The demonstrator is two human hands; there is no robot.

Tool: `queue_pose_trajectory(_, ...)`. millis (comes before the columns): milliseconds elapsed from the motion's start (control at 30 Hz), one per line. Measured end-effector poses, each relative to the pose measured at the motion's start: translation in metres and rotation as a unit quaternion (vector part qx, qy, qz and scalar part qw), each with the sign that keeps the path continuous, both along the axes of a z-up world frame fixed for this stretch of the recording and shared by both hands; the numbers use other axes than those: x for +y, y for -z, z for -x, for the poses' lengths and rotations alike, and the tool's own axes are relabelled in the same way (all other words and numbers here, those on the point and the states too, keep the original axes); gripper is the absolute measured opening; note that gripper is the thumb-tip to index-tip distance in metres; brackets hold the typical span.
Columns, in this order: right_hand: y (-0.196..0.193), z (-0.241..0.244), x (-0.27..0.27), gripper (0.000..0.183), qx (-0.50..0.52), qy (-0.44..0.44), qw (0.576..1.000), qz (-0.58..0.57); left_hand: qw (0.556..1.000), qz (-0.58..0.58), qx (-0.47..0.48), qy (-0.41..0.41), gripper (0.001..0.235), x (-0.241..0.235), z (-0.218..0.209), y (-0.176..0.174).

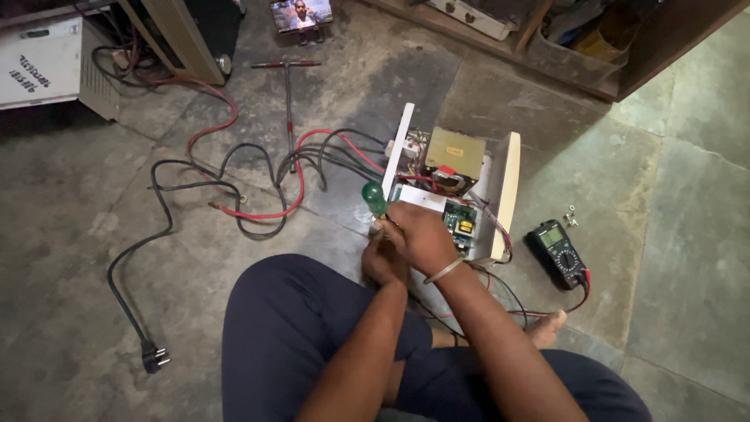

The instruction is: The person sits on the floor and works on an open electronic device, using a multimeter and a screwdriver to test and adjust internal components and wires.

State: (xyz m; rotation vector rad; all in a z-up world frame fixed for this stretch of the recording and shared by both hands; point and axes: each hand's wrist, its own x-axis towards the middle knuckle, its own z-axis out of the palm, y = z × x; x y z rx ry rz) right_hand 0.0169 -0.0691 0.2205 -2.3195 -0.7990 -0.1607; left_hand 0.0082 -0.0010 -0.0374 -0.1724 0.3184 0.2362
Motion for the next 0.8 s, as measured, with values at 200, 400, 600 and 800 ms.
queue_pose_trajectory(200,-0.005,0.002,0.004,0.024,-0.032,0.036,0.998,-0.038,1.0,0.027,0.003,0.01,0.034,-0.002,0.002,-0.008)
queue_pose_trajectory(400,-0.013,0.001,0.003,0.025,0.142,0.03,0.982,-0.12,0.991,-0.111,0.063,0.038,0.041,-0.003,0.006,-0.022)
queue_pose_trajectory(600,-0.012,0.0,0.005,0.018,0.044,0.03,0.998,-0.046,0.997,-0.049,0.03,0.048,0.037,0.0,0.005,-0.032)
queue_pose_trajectory(800,-0.011,0.0,0.005,0.02,0.185,0.03,0.97,-0.151,0.994,-0.069,0.063,0.063,0.035,-0.003,0.004,-0.019)
